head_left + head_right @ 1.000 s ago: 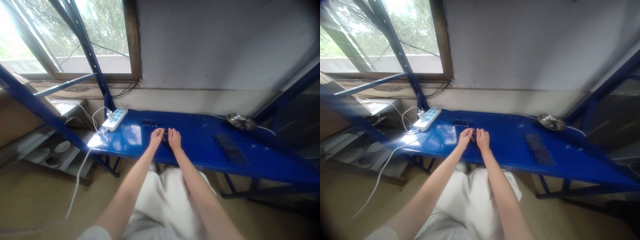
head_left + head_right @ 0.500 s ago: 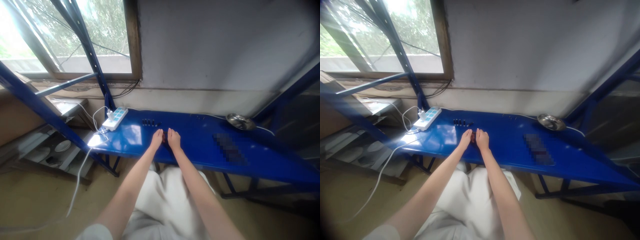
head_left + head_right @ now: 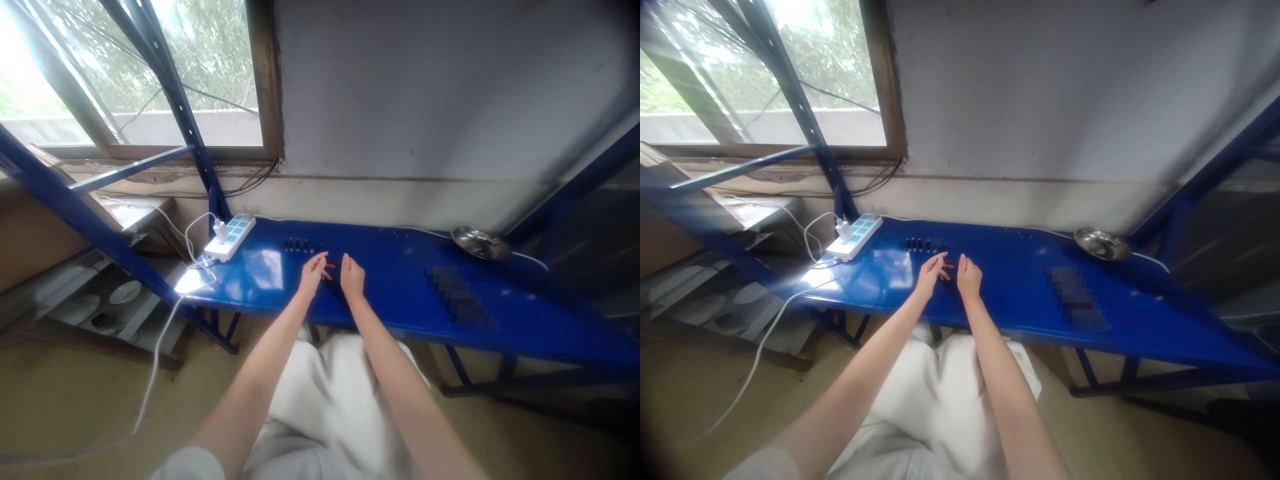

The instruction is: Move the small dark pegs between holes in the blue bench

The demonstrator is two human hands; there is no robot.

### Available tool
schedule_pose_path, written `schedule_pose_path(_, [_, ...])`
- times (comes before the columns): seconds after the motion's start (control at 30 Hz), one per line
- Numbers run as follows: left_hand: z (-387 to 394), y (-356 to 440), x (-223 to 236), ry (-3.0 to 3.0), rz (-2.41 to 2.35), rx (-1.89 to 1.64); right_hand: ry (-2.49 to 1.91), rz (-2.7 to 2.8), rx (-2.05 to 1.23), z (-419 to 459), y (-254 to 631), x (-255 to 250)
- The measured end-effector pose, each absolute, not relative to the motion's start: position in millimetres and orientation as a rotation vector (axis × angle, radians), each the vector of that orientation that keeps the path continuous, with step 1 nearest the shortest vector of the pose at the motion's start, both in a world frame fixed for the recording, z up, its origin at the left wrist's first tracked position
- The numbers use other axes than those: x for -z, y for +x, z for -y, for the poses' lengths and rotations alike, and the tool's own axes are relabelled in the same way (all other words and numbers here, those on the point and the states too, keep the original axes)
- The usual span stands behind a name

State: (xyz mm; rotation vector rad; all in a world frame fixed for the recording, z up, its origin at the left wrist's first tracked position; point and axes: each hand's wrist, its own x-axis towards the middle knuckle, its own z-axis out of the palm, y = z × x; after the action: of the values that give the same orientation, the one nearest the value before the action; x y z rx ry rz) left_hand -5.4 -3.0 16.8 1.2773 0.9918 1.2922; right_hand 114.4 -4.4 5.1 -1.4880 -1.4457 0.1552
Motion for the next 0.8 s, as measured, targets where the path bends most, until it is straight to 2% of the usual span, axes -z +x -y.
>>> schedule_pose_path(0.17, [2,-4,-17,1.369,-1.064,-1.214,-1.506,1.495,-0.16,3,113,-4])
schedule_pose_path(0.37, [-3,-3,-8,1.288,-1.159,-1.303,-1.502,1.544,-0.176,5,111,-7])
schedule_pose_path(0.5, [-3,-4,-10,1.092,-1.198,-1.449,-1.484,1.287,-0.326,10,114,-12])
schedule_pose_path(0.6, [0,-5,-13,1.152,-1.217,-1.43,-1.467,1.139,-0.393,11,116,-14])
schedule_pose_path(0.8, [1,-4,-11,1.364,-1.201,-1.307,-1.357,1.39,-0.504,4,115,-9])
